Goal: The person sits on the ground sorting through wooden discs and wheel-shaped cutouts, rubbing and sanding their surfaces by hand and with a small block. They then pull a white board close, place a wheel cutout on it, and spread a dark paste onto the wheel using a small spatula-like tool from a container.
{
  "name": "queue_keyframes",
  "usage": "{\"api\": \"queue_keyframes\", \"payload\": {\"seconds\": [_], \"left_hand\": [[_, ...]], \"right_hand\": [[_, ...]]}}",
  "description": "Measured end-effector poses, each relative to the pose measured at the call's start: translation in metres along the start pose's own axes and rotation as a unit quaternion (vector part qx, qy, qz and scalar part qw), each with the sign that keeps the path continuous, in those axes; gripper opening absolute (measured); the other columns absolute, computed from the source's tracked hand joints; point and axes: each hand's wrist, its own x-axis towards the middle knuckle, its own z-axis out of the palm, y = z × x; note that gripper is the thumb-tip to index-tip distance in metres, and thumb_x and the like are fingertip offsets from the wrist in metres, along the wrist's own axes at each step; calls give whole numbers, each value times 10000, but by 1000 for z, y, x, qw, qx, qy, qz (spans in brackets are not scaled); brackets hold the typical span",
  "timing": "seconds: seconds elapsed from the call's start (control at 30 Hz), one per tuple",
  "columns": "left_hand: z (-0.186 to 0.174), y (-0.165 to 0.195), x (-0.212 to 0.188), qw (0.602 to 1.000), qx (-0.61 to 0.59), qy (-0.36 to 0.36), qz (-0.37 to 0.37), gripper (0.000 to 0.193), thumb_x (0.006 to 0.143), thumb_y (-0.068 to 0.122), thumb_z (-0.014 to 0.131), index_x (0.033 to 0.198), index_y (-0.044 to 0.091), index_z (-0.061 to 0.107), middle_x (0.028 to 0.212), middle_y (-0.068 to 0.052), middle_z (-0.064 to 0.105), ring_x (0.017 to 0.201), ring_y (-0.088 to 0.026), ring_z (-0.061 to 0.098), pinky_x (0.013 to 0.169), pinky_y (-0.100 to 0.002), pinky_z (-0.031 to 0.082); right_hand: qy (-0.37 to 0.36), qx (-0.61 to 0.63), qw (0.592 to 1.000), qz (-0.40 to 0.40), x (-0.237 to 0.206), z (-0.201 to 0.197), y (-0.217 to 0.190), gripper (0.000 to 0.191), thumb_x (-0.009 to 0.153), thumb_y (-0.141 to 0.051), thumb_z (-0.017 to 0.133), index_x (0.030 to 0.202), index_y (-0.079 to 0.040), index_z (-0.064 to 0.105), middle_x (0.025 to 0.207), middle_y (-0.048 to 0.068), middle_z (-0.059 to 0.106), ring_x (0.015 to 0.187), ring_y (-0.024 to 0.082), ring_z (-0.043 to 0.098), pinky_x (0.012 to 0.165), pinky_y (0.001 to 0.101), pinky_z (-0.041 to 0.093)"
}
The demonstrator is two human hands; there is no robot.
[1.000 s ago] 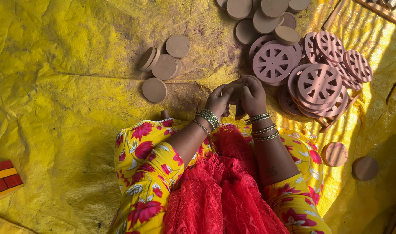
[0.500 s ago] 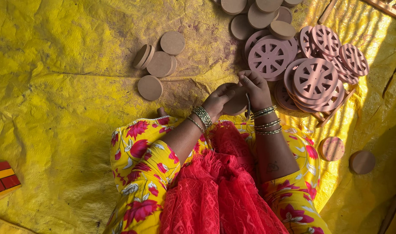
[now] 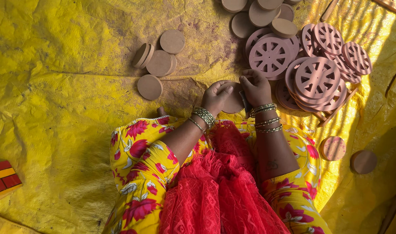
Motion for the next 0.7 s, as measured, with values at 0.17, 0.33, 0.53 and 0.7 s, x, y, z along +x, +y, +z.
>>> {"api": "queue_keyframes", "payload": {"seconds": [0.17,0.33,0.53,0.7], "left_hand": [[2,12,-3,999,15,36,7,331,942,207,745,1213,26,690,1123,-55,745,1001,-105,686,893,-290,577],[3,18,3,992,2,125,12,445,854,179,808,1228,34,614,1122,-72,716,992,-126,684,868,-309,583],[2,14,7,987,107,121,-13,410,862,184,797,1206,25,640,1093,-73,743,957,-129,713,847,-304,599],[4,7,2,996,94,1,4,416,822,153,810,1190,15,674,1081,-73,759,956,-129,718,864,-303,600]], "right_hand": [[63,-14,998,14,18,-3,31,278,982,-279,743,1118,-37,731,929,28,752,810,66,657,729,243,541],[97,80,992,9,5,23,22,366,1038,-345,690,1226,-32,698,948,107,704,826,154,654,736,297,522],[81,-165,971,-150,-15,30,-4,321,983,-321,719,1160,-53,711,984,155,756,879,287,737,782,368,557],[102,-178,976,-77,-1,7,-10,325,932,-358,764,996,-40,748,801,117,742,715,256,739,676,363,567]]}}
